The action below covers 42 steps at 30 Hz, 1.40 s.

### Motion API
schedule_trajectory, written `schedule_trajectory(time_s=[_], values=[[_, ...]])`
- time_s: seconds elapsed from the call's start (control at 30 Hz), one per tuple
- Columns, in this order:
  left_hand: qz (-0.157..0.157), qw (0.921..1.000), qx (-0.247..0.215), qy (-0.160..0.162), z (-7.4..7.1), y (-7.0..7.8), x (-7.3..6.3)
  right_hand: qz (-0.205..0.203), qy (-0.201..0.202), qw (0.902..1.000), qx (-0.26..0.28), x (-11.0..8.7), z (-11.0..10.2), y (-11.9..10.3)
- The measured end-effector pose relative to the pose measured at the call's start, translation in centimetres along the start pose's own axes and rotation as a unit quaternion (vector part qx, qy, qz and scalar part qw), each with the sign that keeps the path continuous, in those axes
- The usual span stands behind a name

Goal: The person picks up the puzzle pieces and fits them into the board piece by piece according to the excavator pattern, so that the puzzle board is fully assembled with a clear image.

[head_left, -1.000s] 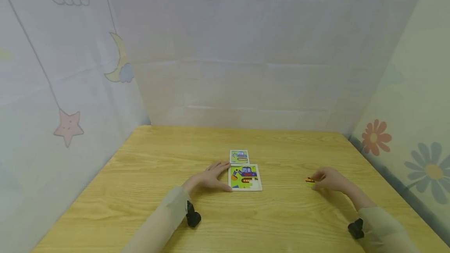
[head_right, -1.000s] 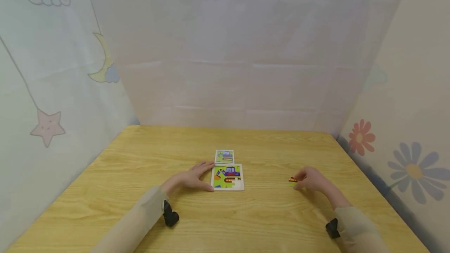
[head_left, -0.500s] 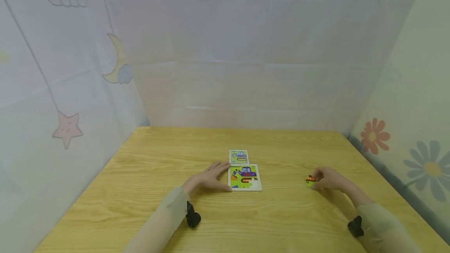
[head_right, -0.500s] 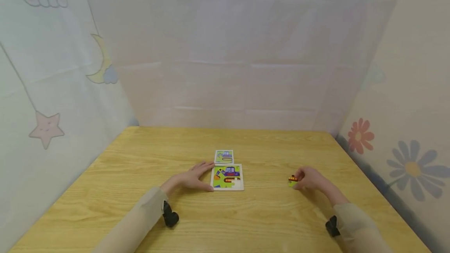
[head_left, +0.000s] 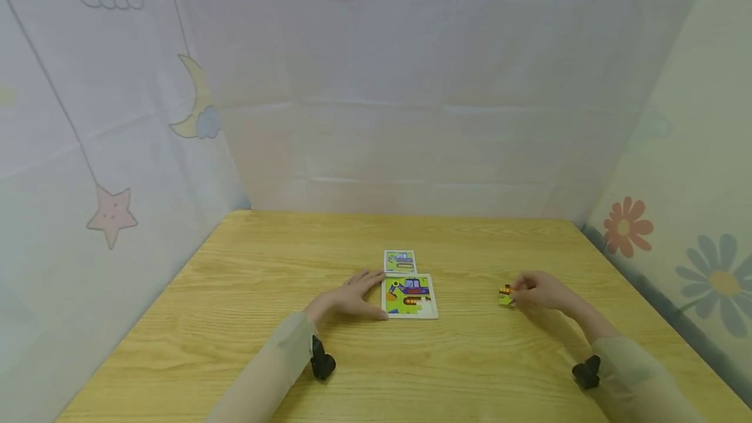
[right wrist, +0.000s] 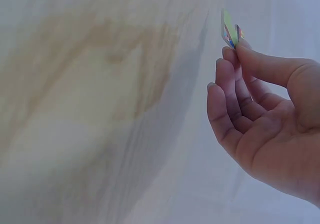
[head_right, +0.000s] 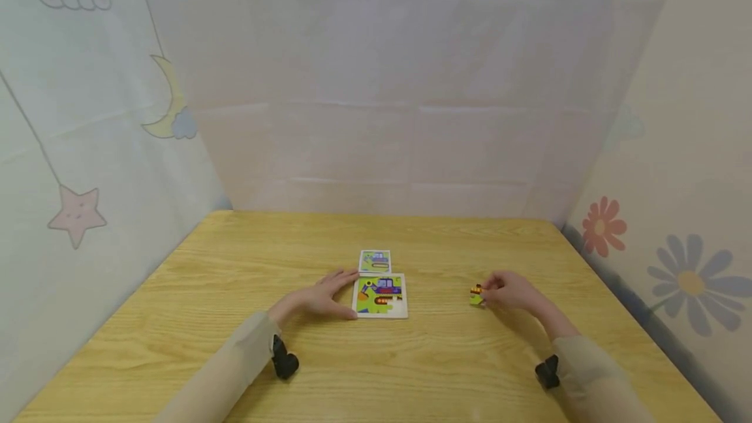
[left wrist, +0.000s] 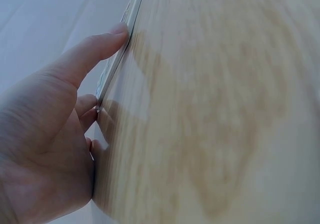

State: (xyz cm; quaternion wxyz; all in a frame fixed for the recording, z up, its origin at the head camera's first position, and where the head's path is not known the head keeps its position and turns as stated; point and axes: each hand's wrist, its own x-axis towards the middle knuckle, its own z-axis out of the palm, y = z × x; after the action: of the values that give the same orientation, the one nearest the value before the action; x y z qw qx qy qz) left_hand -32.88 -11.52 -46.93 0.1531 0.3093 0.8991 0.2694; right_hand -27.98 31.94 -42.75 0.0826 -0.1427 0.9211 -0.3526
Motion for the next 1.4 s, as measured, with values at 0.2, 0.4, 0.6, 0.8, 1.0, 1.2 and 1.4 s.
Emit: schedule_trajectory(time_s=[0.2,0.4,0.6,0.8,1.0,1.2,1.4], values=[[0.004,1.0000,0.002,0.000,0.0,0.0,0.2,-0.004,-0.007,0.9999,0.011,1.4,0.9,-1.3],[0.005,1.0000,0.000,-0.003,-0.1,0.1,0.1,-0.022,-0.014,0.9994,0.021,2.9,1.9,-2.2],[0.006,1.0000,0.001,-0.003,-0.1,0.1,0.2,-0.030,-0.032,0.9969,0.066,3.8,2.7,-3.4],[0.000,1.0000,-0.002,-0.004,-0.1,0.1,0.2,-0.026,-0.040,0.9951,0.086,4.6,3.5,-4.3],[-0.001,1.0000,-0.003,-0.005,0.0,0.0,0.2,-0.033,-0.049,0.9938,0.094,5.5,4.9,-5.3],[0.001,1.0000,-0.003,-0.007,0.2,-0.1,0.3,-0.034,-0.059,0.9933,0.093,6.6,6.2,-6.0],[-0.001,1.0000,-0.008,-0.003,0.0,-0.2,0.3,-0.032,-0.071,0.9936,0.081,7.2,6.7,-7.2]])
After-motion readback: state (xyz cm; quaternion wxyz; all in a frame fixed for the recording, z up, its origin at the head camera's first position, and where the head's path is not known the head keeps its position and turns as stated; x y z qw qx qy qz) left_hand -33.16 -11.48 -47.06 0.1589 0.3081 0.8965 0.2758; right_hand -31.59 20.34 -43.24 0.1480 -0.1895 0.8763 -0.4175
